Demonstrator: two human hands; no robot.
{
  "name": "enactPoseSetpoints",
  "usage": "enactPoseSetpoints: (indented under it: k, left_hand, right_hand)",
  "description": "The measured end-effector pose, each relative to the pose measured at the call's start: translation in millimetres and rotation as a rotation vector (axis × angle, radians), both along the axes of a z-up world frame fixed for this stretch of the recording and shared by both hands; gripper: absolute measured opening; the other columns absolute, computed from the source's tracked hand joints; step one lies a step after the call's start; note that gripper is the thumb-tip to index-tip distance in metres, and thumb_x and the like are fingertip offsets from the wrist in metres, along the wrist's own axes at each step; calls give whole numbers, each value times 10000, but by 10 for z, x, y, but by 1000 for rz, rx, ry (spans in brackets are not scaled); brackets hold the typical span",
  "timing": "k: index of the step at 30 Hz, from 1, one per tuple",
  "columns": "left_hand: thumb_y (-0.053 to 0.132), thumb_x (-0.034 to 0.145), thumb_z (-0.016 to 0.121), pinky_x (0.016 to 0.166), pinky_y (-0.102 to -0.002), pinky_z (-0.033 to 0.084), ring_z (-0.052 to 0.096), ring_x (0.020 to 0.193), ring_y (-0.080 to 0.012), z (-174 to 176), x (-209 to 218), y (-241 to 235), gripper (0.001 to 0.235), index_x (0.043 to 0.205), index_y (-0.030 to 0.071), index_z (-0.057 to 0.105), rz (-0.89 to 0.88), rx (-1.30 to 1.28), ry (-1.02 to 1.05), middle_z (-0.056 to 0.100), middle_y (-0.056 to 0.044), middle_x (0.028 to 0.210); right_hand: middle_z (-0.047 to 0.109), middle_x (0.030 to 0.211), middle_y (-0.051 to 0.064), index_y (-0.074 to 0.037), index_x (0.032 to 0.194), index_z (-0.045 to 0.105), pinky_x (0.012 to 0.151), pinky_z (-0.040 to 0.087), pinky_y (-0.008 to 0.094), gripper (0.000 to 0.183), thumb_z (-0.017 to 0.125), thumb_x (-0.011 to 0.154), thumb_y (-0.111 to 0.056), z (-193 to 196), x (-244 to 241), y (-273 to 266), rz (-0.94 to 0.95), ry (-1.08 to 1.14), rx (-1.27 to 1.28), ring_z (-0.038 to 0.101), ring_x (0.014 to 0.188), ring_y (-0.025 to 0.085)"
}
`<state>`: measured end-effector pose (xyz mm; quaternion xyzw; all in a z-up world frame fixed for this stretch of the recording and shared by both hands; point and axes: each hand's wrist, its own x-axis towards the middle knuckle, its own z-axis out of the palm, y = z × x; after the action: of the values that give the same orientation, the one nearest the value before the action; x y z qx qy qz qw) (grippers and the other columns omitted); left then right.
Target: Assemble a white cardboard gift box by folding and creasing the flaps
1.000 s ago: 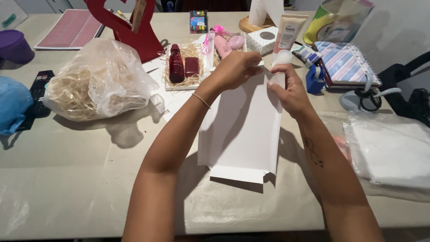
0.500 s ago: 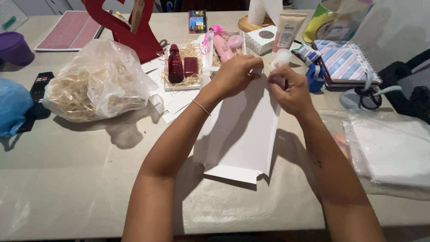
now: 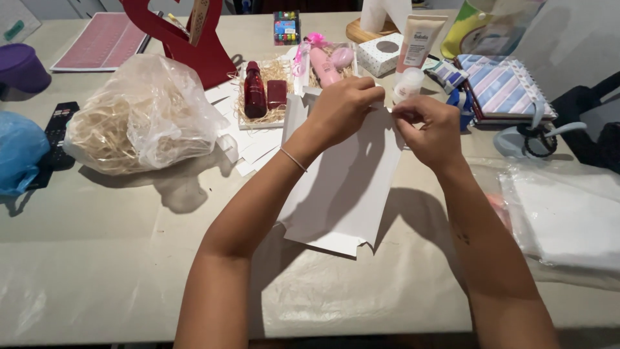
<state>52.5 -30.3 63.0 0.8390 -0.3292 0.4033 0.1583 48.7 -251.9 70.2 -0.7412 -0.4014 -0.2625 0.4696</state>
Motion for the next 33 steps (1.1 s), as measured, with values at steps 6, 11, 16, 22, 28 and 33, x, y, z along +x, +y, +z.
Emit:
enactPoseSetpoints:
  k: [6,11,16,22,28,33]
  left_hand:
    - [201,854,734,698,-396,568,669,789,-291,-72,46,-78,174,956,213,594,20,18,-85,581,-7,811]
    - [177,912,666,648,-349,557,664,752,-244,-122,34,-138,88,954,237,617,93,24,-166,578,14,793]
    - [136,923,625,579,-342,535,657,701,-233,-89,-64,-255,104,919,239,642,176,26,-245,578,17,753]
    - [133,858,668,542,-349,511,654,668,-235,-90,-101,-338,99,858,230,646,237,63,-307,594,5,723]
    - [122,840,687,534,-360,517,670,669,-256,-48,-171,-380,94,829,214,675,261,80,-294,618,-18,715]
    - [145,843,684,522,-373,517,686,675,-265,-127,-113,-400,69,843,214,689,311,90,-248,643,-25,732]
  right_hand:
    - [690,738,155,-4,961,794,542,592,333,143,773,886,115,18,-70,7,-36,-56,-29,697,634,264]
    - [669,708,157,5,951,787,542,583,339,143,761,860,112,-29,-40,28,-66,-99,-11,688,620,273]
    - [636,662,154,-2,919,770,526,567,335,134,741,841,104,-70,-50,59,-123,-128,-7,661,586,283]
    - [622,628,135,-24,880,753,469,504,361,119,804,807,54,-108,-51,96,-206,-163,-3,633,557,252]
    - [646,628,116,-48,900,662,512,500,345,192,801,793,30,-137,-49,99,-300,-135,23,636,543,252]
    - [693,675,126,-68,909,648,523,508,341,194,784,801,19,-188,-4,128,-308,-103,25,669,571,276]
